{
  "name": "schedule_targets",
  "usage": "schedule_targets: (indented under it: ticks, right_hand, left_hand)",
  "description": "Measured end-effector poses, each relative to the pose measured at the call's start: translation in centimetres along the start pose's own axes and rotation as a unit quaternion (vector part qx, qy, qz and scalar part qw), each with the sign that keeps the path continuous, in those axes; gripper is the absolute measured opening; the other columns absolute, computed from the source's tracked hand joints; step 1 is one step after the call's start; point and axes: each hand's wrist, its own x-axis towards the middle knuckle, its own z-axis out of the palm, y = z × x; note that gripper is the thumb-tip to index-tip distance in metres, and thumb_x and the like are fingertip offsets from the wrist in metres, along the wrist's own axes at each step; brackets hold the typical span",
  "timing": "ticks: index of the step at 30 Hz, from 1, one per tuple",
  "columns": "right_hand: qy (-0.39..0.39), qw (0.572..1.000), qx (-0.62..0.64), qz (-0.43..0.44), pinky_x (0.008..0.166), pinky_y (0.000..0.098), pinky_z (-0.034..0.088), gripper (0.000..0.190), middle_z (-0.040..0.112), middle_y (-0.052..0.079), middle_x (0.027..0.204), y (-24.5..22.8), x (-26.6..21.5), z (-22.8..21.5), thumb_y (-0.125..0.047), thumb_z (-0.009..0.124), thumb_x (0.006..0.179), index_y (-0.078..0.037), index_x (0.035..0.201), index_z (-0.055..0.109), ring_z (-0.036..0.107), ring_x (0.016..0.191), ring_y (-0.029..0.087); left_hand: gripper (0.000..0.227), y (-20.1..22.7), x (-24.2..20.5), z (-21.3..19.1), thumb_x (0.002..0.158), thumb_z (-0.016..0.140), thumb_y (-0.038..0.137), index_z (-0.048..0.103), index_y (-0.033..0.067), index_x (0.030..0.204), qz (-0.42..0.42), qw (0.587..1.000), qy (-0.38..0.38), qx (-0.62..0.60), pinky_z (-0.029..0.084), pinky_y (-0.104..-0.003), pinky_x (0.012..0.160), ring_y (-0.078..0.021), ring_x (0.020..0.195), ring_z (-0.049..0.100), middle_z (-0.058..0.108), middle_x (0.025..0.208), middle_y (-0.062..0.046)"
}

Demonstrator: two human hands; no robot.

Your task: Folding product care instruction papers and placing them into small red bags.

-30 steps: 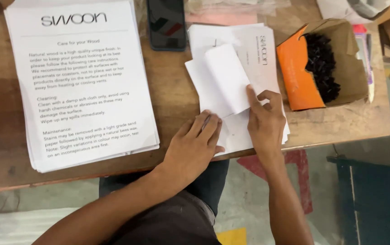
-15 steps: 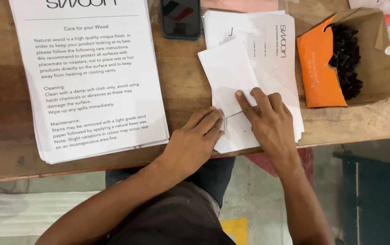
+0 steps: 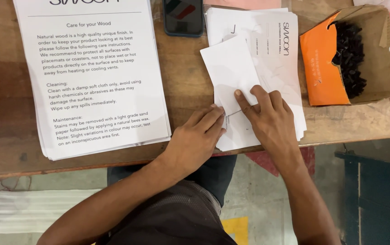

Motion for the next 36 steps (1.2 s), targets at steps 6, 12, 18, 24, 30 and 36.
schedule_targets:
  ticks: [6,12,18,24,30,36]
  right_hand:
    - [0.016,1.000,0.010,-0.001,0.079,0.0342,0.056,0.057,0.054,0.005,0.124,0.1,-0.2,0.3,0.001,0.072,0.084,-0.019,0.137,0.071,0.055,0.091,0.021]
    - [0.021,1.000,0.003,-0.017,0.080,0.0358,0.055,0.057,0.055,0.006,0.123,0.3,0.1,-0.1,0.003,0.071,0.083,-0.019,0.136,0.074,0.056,0.094,0.024]
    - [0.033,0.998,0.056,0.017,0.083,0.0403,0.054,0.017,0.064,0.007,0.125,0.5,0.0,-0.1,-0.003,0.075,0.082,-0.009,0.098,0.074,0.060,0.097,0.027]
    - [0.129,0.974,0.117,0.146,0.086,0.0390,0.056,0.035,0.067,0.010,0.119,1.6,-3.2,1.5,0.007,0.072,0.091,0.000,0.126,0.075,0.062,0.100,0.029]
    - [0.092,0.980,0.119,0.128,0.074,0.0358,0.054,0.030,0.064,0.012,0.113,0.0,-2.8,-0.3,0.008,0.073,0.091,-0.003,0.118,0.076,0.061,0.091,0.028]
    - [0.056,0.981,0.063,0.172,0.071,0.0371,0.055,0.039,0.061,0.012,0.106,-0.4,-2.1,-0.4,0.010,0.070,0.081,-0.002,0.117,0.079,0.060,0.087,0.027]
  left_hand:
    - [0.029,0.2,-0.1,0.2,0.095,0.071,0.014,0.070,-0.0072,0.115,0.006,1.000,-0.013,0.019,0.061,-0.028,0.086,-0.0253,0.120,0.063,0.062,0.130,-0.012]
    - [0.034,1.0,2.0,-0.4,0.095,0.067,0.012,0.067,0.0003,0.127,-0.065,0.990,-0.124,0.005,0.059,-0.032,0.078,-0.0284,0.116,0.061,0.060,0.136,-0.014]
    - [0.060,0.6,1.9,2.6,0.097,0.064,0.037,0.060,-0.0022,0.142,0.031,0.998,-0.044,0.036,0.035,-0.043,0.121,-0.0296,0.140,0.051,0.055,0.151,-0.016]
    - [0.056,0.6,1.9,2.2,0.096,0.066,0.038,0.063,-0.0006,0.137,0.035,0.995,-0.064,0.071,0.039,-0.042,0.120,-0.0270,0.140,0.053,0.061,0.144,-0.013]
    - [0.055,0.5,2.3,2.2,0.094,0.066,0.040,0.066,0.0001,0.133,0.037,0.993,-0.069,0.093,0.041,-0.045,0.116,-0.0273,0.137,0.054,0.064,0.141,-0.014]
    - [0.053,0.6,2.6,2.0,0.096,0.067,0.040,0.069,0.0003,0.130,0.052,0.990,-0.073,0.105,0.043,-0.044,0.115,-0.0269,0.135,0.055,0.065,0.140,-0.014]
